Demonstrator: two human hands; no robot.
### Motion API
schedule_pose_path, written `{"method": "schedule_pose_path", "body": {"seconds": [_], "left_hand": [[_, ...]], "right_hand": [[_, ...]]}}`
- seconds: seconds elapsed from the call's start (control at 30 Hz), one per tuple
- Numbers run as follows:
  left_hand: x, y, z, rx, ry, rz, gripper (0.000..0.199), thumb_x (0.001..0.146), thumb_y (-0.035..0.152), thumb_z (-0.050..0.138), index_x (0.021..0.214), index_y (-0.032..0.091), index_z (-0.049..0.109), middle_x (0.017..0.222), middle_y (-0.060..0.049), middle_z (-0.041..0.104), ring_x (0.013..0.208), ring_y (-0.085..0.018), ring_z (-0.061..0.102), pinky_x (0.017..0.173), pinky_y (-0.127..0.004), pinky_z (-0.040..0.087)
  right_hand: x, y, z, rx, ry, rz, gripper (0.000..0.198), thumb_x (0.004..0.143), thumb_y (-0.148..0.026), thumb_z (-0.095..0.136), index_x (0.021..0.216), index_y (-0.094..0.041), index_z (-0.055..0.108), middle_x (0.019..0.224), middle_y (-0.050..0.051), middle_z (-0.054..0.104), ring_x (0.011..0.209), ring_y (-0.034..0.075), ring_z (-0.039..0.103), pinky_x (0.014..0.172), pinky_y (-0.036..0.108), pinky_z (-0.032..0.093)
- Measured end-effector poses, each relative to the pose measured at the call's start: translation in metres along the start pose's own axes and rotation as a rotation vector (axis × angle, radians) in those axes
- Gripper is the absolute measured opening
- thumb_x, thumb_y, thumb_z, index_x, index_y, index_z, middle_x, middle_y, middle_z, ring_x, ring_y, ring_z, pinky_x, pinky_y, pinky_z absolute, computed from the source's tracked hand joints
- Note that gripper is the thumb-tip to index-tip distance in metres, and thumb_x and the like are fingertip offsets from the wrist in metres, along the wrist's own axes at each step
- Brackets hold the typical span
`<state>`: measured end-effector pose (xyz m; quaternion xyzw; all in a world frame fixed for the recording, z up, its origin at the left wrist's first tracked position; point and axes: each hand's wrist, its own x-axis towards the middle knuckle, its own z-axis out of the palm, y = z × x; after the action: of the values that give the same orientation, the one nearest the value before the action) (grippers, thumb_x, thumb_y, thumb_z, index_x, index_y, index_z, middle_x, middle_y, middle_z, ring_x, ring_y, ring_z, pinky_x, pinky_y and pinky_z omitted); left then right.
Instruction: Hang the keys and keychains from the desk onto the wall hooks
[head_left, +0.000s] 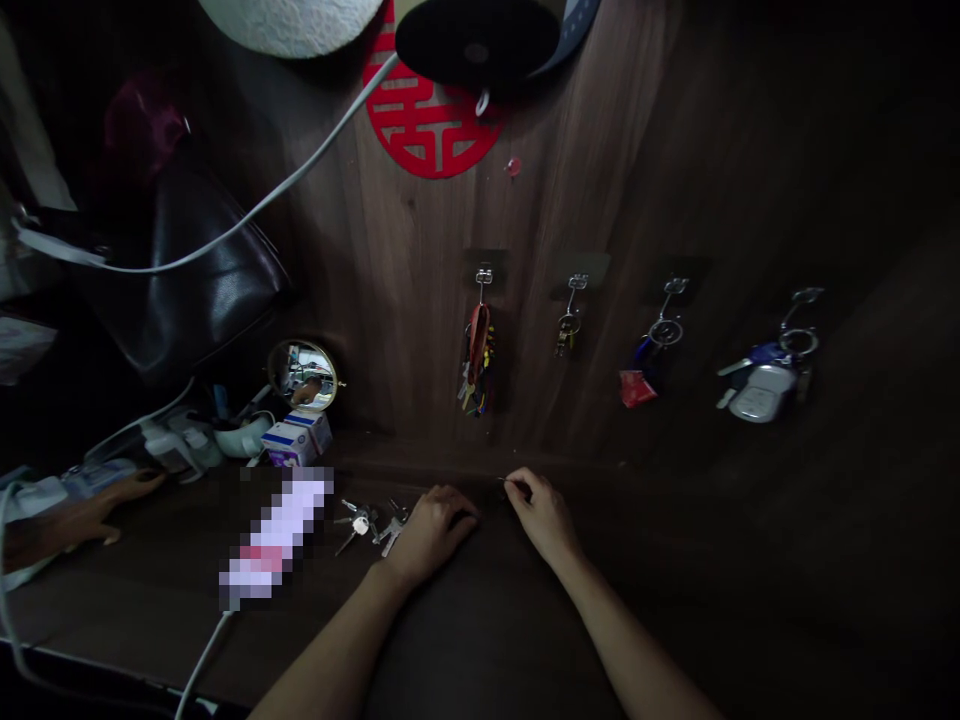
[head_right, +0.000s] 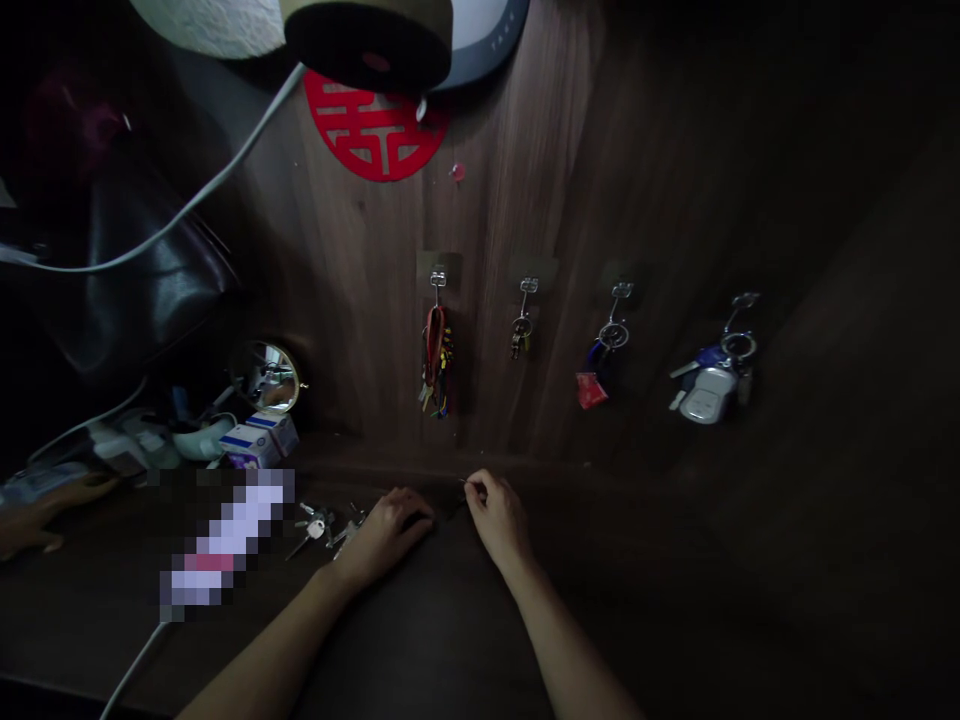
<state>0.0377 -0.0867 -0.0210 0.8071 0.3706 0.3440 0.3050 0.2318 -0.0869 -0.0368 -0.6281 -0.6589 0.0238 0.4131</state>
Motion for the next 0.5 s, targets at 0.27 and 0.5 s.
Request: {"method": "schedule_pose_path", "body": {"seconds": [0.27,0.5], "left_hand": [[0.01,0.004,-0.003,-0.421,0.23,-0.295,0.017,0.07,0.037,0.064,0.068,0.021,0.067,0.069,-0.001,0.066,0.069,-0.017,0.057,0.068,-0.024,0.041],[0.014,0.006,0.0,-1.007,0.215,-0.468,0.029,0.06,0.04,0.075,0.067,0.015,0.063,0.063,0.003,0.056,0.057,-0.007,0.051,0.059,-0.02,0.043]], "right_hand": [[0.001,-0.012,-0.002,0.117,0.014,-0.1,0.015,0.084,-0.028,0.046,0.083,-0.023,0.06,0.08,0.003,0.065,0.076,0.019,0.059,0.066,0.03,0.046],[-0.004,-0.036,-0.009,0.185,-0.017,-0.257,0.012,0.086,-0.027,0.048,0.087,-0.023,0.059,0.078,0.003,0.064,0.074,0.017,0.058,0.071,0.031,0.046]]}}
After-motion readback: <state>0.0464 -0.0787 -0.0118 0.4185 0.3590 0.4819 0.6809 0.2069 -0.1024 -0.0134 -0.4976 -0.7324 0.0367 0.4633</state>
